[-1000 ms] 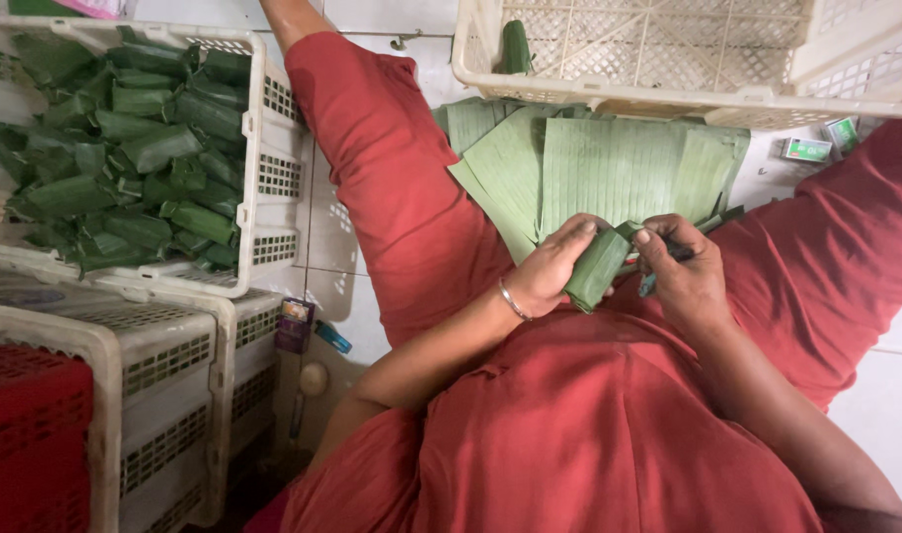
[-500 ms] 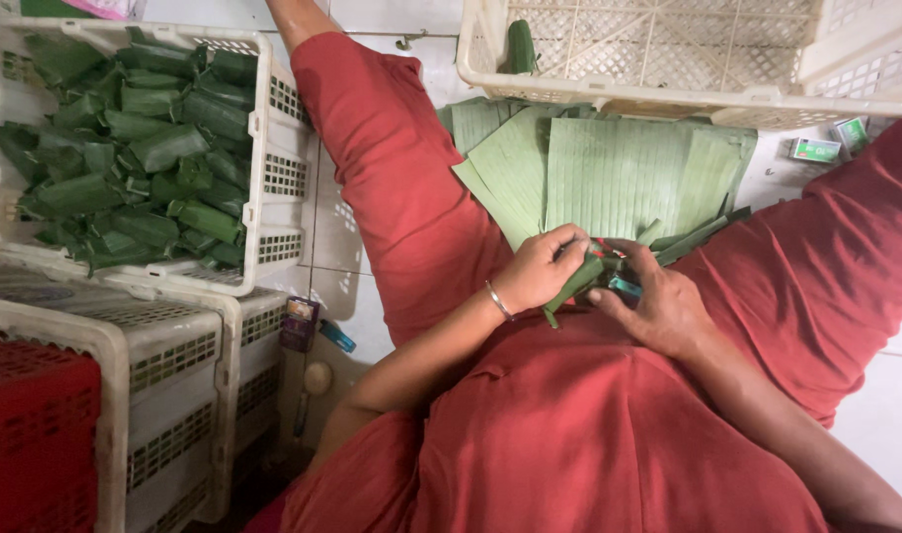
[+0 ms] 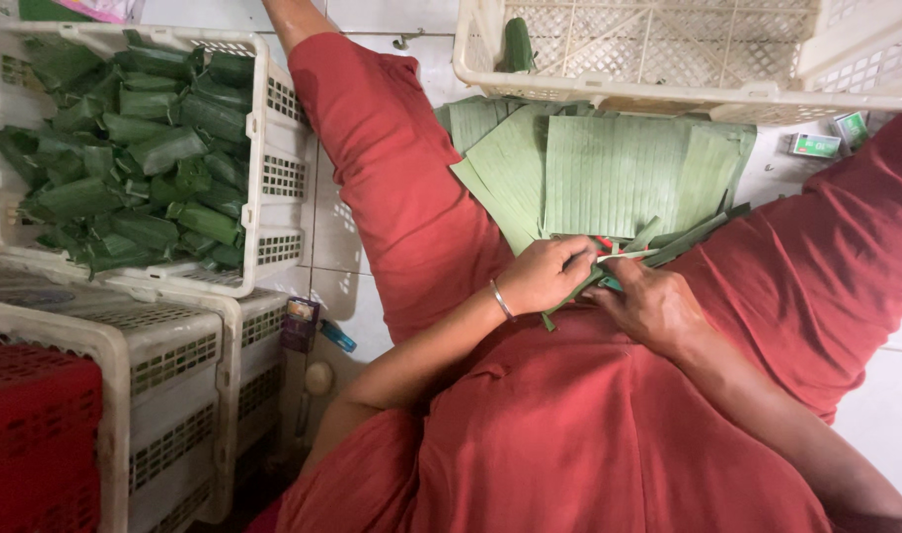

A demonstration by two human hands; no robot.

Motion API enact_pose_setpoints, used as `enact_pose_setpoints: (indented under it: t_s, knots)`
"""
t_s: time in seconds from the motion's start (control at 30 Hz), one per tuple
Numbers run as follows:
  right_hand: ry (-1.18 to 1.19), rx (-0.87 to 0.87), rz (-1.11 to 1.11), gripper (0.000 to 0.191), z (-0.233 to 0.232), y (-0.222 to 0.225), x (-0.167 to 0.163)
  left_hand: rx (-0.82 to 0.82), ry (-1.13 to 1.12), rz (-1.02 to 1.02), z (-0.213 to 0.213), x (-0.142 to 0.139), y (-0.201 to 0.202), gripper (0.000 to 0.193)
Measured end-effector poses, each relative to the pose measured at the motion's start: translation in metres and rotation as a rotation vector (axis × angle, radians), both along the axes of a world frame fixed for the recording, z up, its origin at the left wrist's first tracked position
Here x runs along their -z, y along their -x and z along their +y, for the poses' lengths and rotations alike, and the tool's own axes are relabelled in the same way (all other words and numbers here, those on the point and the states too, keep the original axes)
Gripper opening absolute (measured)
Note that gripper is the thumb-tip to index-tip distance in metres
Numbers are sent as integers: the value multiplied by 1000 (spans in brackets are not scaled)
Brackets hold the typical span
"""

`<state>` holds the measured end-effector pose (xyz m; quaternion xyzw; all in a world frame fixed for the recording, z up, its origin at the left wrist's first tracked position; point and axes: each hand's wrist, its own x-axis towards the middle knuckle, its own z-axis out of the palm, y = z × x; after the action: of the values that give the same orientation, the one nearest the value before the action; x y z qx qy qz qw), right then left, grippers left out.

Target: The person sits on the floor and cuts banana leaves into strips with scissors, then folds each strip into a small cylindrical pouch and places the finished pouches into a plastic basket. They repeatedly take new leaf pieces, trim them, fold and tuck the ends, and stack completed pouches in the basket.

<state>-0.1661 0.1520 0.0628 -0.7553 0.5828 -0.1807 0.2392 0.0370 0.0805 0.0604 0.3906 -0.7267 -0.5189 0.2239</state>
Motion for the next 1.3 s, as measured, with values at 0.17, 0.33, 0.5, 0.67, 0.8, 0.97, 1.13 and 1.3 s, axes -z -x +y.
enact_pose_setpoints:
  t_s: [0.17,0.33,0.5,0.67,0.8,0.97,1.13,1.3]
  knots:
    - [-1,0,111,47,-8,-8,6,21,-171,-107,0,25,1,22]
    - [-294,16,-115,54,-23,-10,-15,-9,-237,7,-9,47,-9,24]
    - [-231,-14,-372,49,-53,-16,-17,-384,-268,176,-50,24,-87,25]
    - [-493,214,-127,53,-94,-54,5,-900,-289,1248,-87,-55,-250,44]
    - [-318,-3,-176,52,-116,-90,26,-1146,16,1299,-81,-74,-304,45]
    - [-558,3,-25,42,-127,-103,43,-1008,-318,1185,-64,-23,-260,33]
    - [-625,92,-412,41,-130,-60,24,-694,-623,933,-43,37,-168,40]
    - [-762,359,-890,35,-106,-10,-16,-640,-536,591,-66,61,-102,45]
